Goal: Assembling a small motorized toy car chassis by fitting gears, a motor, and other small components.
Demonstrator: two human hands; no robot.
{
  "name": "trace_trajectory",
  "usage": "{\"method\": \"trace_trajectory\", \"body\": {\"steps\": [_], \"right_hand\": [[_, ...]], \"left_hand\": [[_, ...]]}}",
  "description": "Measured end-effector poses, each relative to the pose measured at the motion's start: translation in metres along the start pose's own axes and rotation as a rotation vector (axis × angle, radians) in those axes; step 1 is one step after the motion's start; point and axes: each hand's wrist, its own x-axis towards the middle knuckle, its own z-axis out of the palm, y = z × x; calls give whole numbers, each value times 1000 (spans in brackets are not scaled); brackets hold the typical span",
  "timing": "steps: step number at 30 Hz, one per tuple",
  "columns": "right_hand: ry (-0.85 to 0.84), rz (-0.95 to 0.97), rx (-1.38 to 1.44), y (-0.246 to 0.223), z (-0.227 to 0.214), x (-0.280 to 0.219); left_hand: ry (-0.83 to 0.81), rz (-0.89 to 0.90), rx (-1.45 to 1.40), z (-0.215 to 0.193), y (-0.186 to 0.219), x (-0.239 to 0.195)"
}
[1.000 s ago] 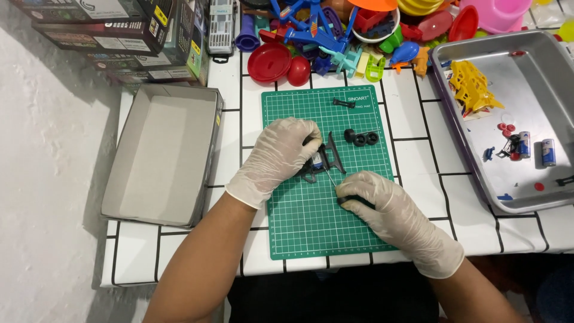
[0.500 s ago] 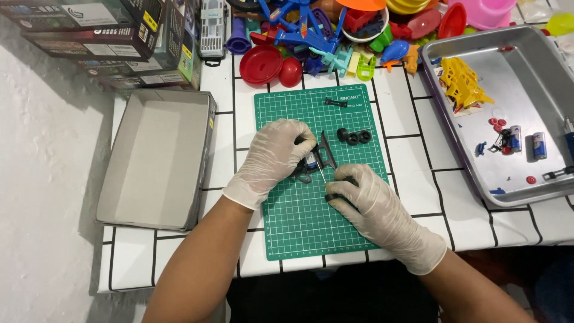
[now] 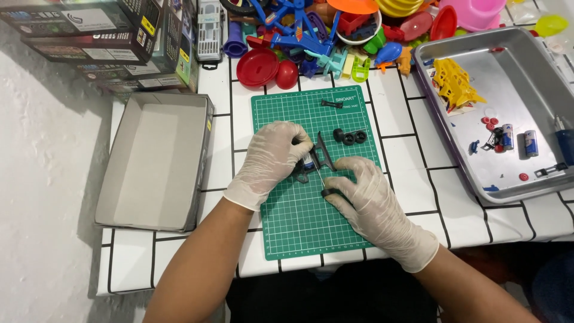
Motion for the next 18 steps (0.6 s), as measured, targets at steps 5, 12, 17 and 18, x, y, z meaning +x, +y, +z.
{"method": "trace_trajectory", "body": {"steps": [5, 12, 17, 18], "right_hand": [[-6, 0, -2, 3, 4, -1], [14, 12, -3, 0, 6, 2], [9, 27, 6, 2, 7, 5], [3, 33, -3, 2, 7, 6]], "left_hand": [[-9, -10, 11, -1, 1, 0], [-21, -38, 22, 1, 3, -1], [-17, -34, 11, 1, 0, 0], [-14, -21, 11, 0, 0, -1]]}}
